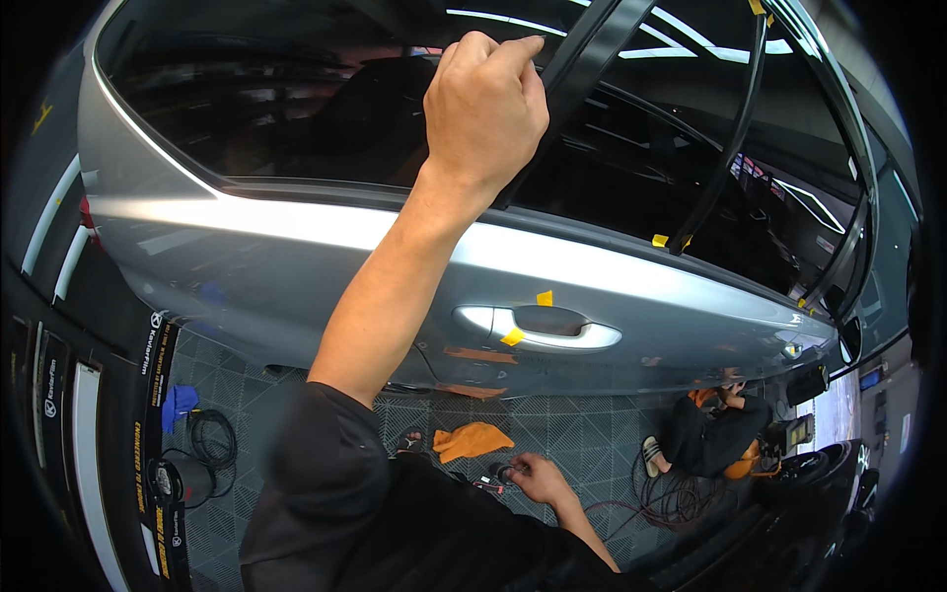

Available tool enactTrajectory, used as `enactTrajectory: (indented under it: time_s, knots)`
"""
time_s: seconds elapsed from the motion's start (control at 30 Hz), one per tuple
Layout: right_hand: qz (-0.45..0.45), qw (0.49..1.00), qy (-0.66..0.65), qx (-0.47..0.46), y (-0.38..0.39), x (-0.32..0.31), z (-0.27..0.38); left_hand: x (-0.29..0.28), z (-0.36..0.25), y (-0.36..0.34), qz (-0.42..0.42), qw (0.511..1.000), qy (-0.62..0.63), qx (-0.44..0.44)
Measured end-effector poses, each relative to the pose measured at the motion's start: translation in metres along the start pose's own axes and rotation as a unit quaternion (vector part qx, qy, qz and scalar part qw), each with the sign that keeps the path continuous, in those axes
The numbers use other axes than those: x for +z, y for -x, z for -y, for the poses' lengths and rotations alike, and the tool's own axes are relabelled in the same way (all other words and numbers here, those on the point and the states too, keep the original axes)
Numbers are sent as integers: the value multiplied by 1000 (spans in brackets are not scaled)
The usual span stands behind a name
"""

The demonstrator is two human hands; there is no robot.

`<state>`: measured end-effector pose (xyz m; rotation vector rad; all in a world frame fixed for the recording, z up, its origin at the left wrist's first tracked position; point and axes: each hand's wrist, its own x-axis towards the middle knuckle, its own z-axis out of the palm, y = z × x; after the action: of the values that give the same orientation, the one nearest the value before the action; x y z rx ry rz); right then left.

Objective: The person installs a black rubber weatherstrip along the upper edge of a car door window. They press the strip into the channel by hand, working from one side to the other, and smooth the installed section to ensure it is seated.

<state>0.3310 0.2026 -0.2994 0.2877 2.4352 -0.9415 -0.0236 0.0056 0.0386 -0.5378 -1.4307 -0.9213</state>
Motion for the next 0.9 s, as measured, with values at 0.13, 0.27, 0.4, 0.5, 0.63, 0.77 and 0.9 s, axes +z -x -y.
enactTrajectory:
  time_s: [0.13, 0.27, 0.4, 0.5, 0.63, 0.77, 0.9]
  knots:
    - [13, 1000, 0, 13, 0, -1, 0, -1, -1, -4, 15, 999, -17, 47]
    - [20, 1000, 1, 16, 0, -3, 2, -3, 2, -7, 4, 998, -25, 53]
    - [23, 1000, 12, 13, -2, -7, 4, -4, 4, -6, 53, 995, 6, 82]
    - [14, 999, 28, -11, -4, -9, 4, -5, 3, -5, 7, 999, -15, 37]
    - [14, 1000, -4, 0, -4, -10, 4, -4, -1, -4, 60, 996, 0, 70]
    - [12, 1000, 9, -17, -3, -9, 1, -5, -1, -1, 14, 1000, -9, 22]
    - [12, 1000, -7, 2, -1, -8, 0, -5, 0, -3, 58, 996, 5, 72]
